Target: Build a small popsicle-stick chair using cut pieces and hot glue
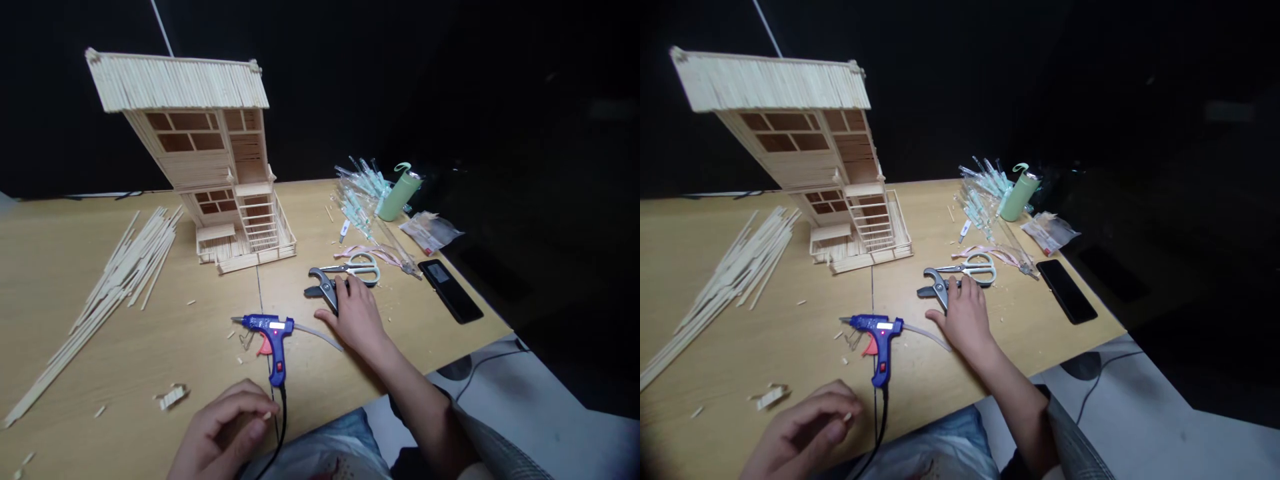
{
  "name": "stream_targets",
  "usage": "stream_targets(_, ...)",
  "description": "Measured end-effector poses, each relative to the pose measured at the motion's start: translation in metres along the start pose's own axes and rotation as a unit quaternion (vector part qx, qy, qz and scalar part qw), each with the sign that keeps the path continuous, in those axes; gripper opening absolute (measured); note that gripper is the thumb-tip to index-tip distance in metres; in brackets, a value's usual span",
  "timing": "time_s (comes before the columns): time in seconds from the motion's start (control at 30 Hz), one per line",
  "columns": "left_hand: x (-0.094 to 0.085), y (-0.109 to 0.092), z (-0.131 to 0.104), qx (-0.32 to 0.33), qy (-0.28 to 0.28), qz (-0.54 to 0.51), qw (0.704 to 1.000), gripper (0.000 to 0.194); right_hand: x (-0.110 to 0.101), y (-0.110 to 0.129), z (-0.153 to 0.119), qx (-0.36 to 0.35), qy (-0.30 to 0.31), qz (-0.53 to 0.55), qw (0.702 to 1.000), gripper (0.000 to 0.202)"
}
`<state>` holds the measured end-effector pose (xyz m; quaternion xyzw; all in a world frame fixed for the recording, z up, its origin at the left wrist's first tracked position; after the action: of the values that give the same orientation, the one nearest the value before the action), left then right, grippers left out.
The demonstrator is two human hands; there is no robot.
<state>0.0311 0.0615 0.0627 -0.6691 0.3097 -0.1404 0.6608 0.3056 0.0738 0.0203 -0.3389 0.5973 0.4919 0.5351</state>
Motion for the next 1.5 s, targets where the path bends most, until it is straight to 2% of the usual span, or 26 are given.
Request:
stream_targets(0.07,-0.001,0.002,0.002,-0.009,-0.020,0.006,1.000,0.028,-0.012,-0.010,0.016,-0.014,0.002,0.023,1.000,0.063)
stream_targets(0.17,-0.003,0.010,0.002,-0.024,-0.032,0.014,0.999,0.025,-0.035,-0.033,0.065,-0.015,-0.006,0.029,0.999,0.035)
stream_targets(0.27,-0.006,0.018,0.001,-0.035,-0.048,0.008,0.998,0.022,-0.049,-0.059,0.127,-0.014,-0.013,0.025,1.000,0.033)
stream_targets(0.37,-0.009,0.024,-0.002,-0.037,-0.085,-0.019,0.996,0.018,-0.041,-0.079,0.169,-0.031,0.019,0.028,0.999,0.032)
stream_targets(0.43,-0.010,0.027,-0.007,-0.047,-0.108,-0.049,0.992,0.016,-0.030,-0.088,0.179,-0.040,0.038,0.033,0.998,0.029)
stream_targets(0.53,-0.006,0.031,-0.013,-0.072,-0.122,-0.102,0.985,0.017,-0.018,-0.098,0.181,-0.054,0.039,0.046,0.997,0.027)
stream_targets(0.63,0.001,0.032,-0.014,-0.095,-0.123,-0.146,0.977,0.018,-0.015,-0.103,0.183,-0.061,0.029,0.072,0.995,0.009)
stream_targets(0.7,0.004,0.032,-0.014,-0.106,-0.127,-0.168,0.972,0.016,-0.020,-0.101,0.182,-0.058,0.010,0.097,0.994,0.018)
stream_targets(0.77,0.003,0.033,-0.016,-0.111,-0.145,-0.179,0.967,0.015,-0.029,-0.093,0.174,-0.053,-0.028,0.128,0.990,0.021)
stream_targets(0.83,0.000,0.035,-0.019,-0.108,-0.173,-0.179,0.962,0.015,-0.041,-0.075,0.150,-0.050,-0.082,0.165,0.982,0.012)
stream_targets(0.9,-0.005,0.038,-0.024,-0.101,-0.199,-0.174,0.959,0.015,-0.050,-0.045,0.106,-0.059,-0.130,0.211,0.967,0.008)
stream_targets(0.97,-0.008,0.043,-0.029,-0.096,-0.217,-0.177,0.955,0.016,-0.052,-0.002,0.047,-0.096,-0.131,0.286,0.945,0.018)
stream_targets(1.03,-0.008,0.045,-0.033,-0.092,-0.227,-0.190,0.951,0.015,-0.046,0.044,-0.014,-0.129,-0.026,0.489,0.862,0.018)
stream_targets(1.07,-0.008,0.045,-0.035,-0.089,-0.229,-0.198,0.949,0.015,-0.042,0.065,-0.041,-0.119,0.022,0.527,0.841,0.016)
stream_targets(1.1,-0.008,0.044,-0.036,-0.082,-0.229,-0.204,0.948,0.013,-0.037,0.085,-0.064,-0.115,0.079,0.541,0.830,0.014)
stream_targets(1.17,-0.008,0.040,-0.038,-0.061,-0.229,-0.205,0.950,0.010,-0.031,0.113,-0.092,-0.142,0.149,0.538,0.817,0.013)
stream_targets(1.23,-0.007,0.035,-0.040,-0.041,-0.234,-0.193,0.952,0.007,-0.028,0.125,-0.102,-0.173,0.168,0.521,0.819,0.012)
stream_targets(1.3,-0.007,0.031,-0.041,-0.027,-0.238,-0.184,0.953,0.007,-0.027,0.128,-0.100,-0.190,0.161,0.511,0.823,0.013)
stream_targets(1.5,-0.006,0.031,-0.042,-0.009,-0.241,-0.163,0.957,0.010,-0.025,0.132,-0.097,-0.195,0.169,0.521,0.814,0.016)
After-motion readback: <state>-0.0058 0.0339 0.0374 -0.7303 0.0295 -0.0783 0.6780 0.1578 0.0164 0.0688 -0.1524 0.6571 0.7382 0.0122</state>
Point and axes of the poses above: each hand's wrist, its own z-axis towards the middle knuckle, its own x-axis out of the palm, y = z × x, the point moved 3 cm from there along z, towards the middle knuckle, and after that the axes turned 6 degrees about z, right-handed, at the moved point
